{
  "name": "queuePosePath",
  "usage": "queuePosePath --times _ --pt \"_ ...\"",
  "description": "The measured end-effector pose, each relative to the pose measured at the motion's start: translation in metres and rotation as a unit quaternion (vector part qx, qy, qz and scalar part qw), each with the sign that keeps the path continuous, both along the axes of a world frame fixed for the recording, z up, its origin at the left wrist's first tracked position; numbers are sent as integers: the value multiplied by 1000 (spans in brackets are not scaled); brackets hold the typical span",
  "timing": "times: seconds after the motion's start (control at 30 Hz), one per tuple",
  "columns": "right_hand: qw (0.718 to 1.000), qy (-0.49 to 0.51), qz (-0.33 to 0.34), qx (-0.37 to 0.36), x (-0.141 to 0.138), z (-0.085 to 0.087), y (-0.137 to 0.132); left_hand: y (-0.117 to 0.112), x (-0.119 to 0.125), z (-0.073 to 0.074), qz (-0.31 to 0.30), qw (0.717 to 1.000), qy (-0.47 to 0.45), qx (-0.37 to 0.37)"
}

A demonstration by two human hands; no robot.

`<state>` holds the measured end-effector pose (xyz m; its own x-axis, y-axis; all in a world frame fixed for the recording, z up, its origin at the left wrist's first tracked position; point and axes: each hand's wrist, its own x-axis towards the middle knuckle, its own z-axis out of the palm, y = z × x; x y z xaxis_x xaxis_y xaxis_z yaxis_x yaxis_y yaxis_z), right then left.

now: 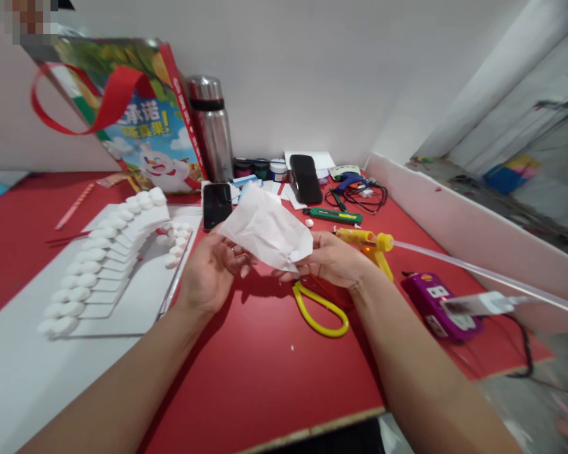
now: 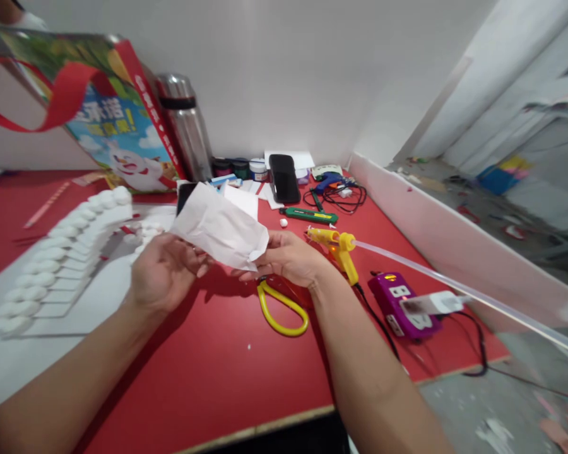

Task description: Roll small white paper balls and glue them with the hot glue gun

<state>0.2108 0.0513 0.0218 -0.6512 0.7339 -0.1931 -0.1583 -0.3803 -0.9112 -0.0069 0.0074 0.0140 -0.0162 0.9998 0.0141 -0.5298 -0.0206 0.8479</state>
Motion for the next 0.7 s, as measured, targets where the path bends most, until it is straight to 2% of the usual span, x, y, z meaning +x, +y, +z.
queuePosePath --times 0.07,0.13,0.2,0.27,0.33,0.43,0.53,0.63,0.7 --pt "1000 -7 -10 -4 0 -1 0 1 0 2 6 1000 11 0" --pt "1000 -21 7 -3 2 -2 -1 2 -1 1 34 998 56 -1" --pt "999 -32 31 23 6 0 -3 3 -1 -3 66 992 103 -1" --pt "997 -26 35 63 12 7 -4 3 -3 -8 73 990 119 -1" --pt "997 -1 23 73 18 17 -5 2 -5 -11 54 992 117 -3" --pt "999 17 -37 35 19 25 -5 -1 -6 -13 -7 987 162 -16" --pt "996 -25 -72 48 11 20 -6 -5 -3 -15 -56 977 205 -30" --pt "991 -92 -38 93 -3 10 -10 -7 1 -16 -73 972 222 -28" --pt "979 -138 -29 149 -12 4 -12 -7 3 -15 -78 966 247 -22"
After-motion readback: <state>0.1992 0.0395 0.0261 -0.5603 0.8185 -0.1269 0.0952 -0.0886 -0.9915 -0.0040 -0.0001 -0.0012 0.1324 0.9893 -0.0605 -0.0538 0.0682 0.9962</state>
